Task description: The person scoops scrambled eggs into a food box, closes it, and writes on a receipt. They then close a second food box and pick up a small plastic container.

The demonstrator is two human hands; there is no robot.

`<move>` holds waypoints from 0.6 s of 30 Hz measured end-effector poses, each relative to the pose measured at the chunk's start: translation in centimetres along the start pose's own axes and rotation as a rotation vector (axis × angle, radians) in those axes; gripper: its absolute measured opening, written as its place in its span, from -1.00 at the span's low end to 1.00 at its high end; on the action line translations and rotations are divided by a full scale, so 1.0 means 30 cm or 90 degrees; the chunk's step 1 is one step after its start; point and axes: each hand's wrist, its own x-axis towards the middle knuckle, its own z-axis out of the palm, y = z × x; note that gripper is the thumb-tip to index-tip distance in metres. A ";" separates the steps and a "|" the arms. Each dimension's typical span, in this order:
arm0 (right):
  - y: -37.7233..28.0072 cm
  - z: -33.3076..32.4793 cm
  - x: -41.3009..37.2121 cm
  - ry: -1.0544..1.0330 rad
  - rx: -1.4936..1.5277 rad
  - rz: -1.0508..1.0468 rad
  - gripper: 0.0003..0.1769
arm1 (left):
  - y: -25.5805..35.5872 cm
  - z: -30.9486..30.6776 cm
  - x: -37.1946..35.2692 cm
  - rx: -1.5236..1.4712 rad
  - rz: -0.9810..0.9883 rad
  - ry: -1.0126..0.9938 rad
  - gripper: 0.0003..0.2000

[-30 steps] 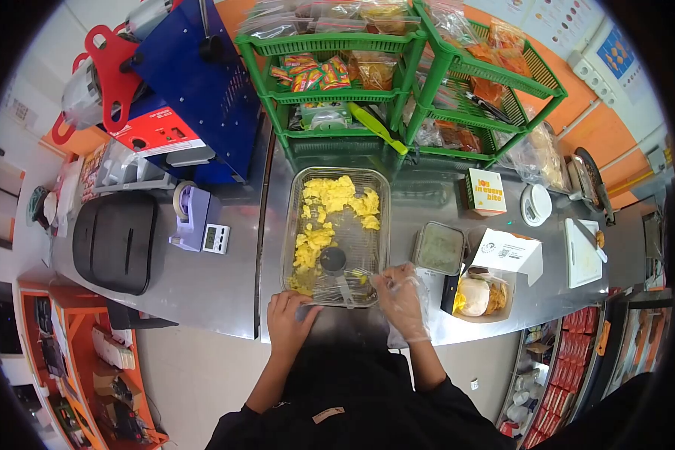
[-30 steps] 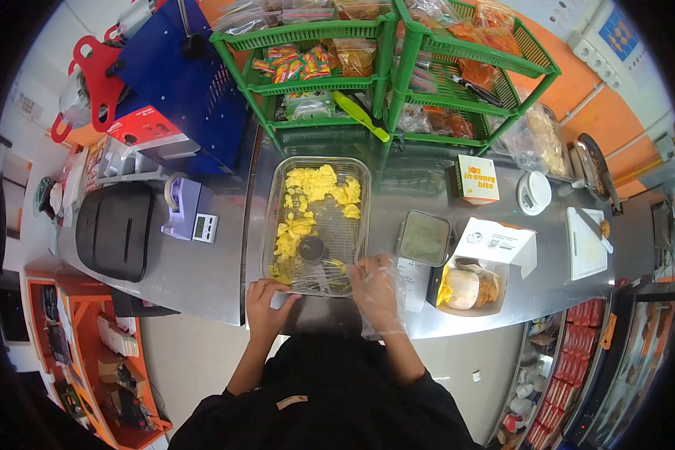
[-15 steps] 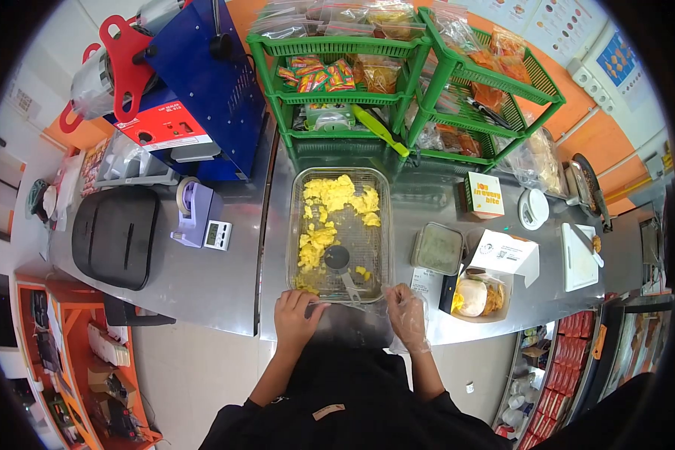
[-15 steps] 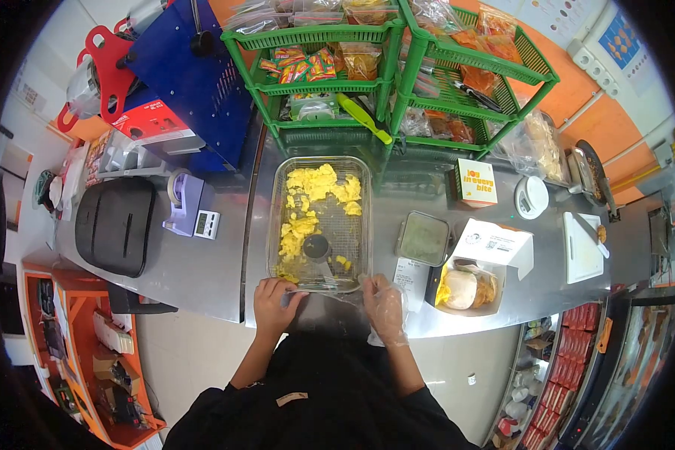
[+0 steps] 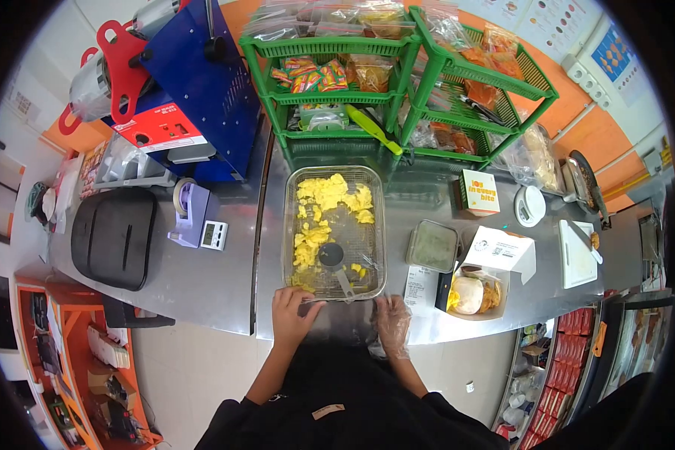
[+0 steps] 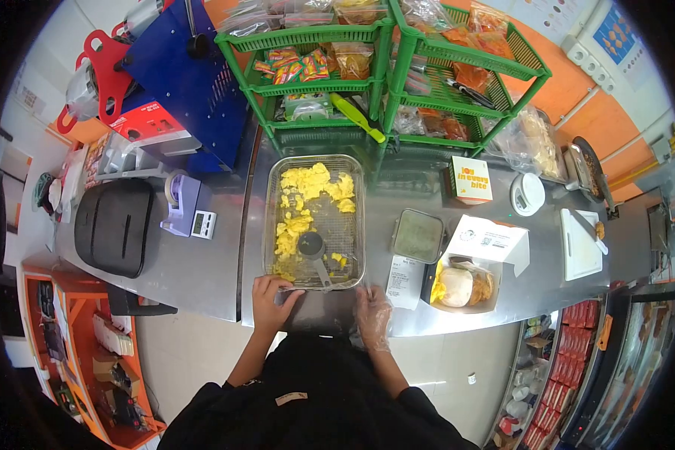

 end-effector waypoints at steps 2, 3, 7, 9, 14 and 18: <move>0.083 0.033 0.016 0.036 0.074 0.040 -0.73 | 0.010 0.000 -0.016 -0.006 -0.001 0.015 -0.74; 0.080 0.031 0.017 0.036 0.074 0.041 -0.73 | 0.032 -0.006 -0.021 0.029 -0.005 0.053 -0.73; 0.138 0.049 0.011 0.067 -0.296 -0.181 -0.73 | -0.005 0.006 -0.085 -0.002 -0.043 0.060 -0.65; 0.134 0.070 -0.013 0.057 -0.469 -0.249 -0.73 | 0.007 -0.003 -0.107 -0.021 -0.048 0.039 -0.62; -0.045 0.087 -0.132 -0.171 -0.402 -0.177 -0.64 | -0.025 -0.093 -0.163 -0.020 -0.011 -0.085 -0.56; -0.066 0.056 -0.172 -0.306 -0.240 -0.272 -0.64 | -0.305 -0.291 -0.227 0.108 -0.113 0.190 -0.58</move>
